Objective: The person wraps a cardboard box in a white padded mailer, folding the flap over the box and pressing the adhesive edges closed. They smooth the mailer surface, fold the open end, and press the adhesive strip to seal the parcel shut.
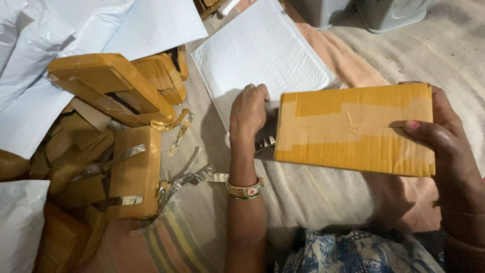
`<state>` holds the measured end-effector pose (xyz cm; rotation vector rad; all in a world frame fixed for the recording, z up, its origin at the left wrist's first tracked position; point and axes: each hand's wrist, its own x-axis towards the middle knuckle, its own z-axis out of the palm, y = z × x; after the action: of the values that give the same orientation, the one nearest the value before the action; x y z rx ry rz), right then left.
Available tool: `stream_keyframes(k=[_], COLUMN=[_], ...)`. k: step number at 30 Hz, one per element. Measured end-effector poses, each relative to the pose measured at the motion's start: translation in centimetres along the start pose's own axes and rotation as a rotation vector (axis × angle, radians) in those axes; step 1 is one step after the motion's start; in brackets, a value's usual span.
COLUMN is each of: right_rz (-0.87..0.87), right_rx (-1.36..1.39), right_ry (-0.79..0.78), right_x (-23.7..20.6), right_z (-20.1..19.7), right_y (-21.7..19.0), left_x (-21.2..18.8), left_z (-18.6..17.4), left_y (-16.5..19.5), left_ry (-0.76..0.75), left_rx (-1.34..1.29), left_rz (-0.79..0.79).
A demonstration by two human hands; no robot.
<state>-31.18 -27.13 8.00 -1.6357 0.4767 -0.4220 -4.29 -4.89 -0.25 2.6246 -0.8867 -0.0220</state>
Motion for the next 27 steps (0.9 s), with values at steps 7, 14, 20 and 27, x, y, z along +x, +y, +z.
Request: stream_keyframes(k=[7,14,20,27], right_rz=[-0.036,-0.305,-0.319,-0.200], right_rx=[0.034,0.156,0.415,0.346], right_ry=[0.142,0.213,0.180,0.231], right_x=[-0.6,-0.7,-0.6,-1.3], right_z=[0.4,0.7,-1.9,0.0], right_y=[-1.2,1.7,8.9,7.4], left_x=[0.7,0.0,1.0,0.4], left_z=[-0.8,-1.1,-0.4,-0.1], left_y=[3.1,4.7,4.0,3.4], left_ry=[0.106,0.453,-0.072,0.211], left_rx=[-0.270,-0.212,-0.548,-0.741], left_rz=[0.245,0.404,0.116,0.357])
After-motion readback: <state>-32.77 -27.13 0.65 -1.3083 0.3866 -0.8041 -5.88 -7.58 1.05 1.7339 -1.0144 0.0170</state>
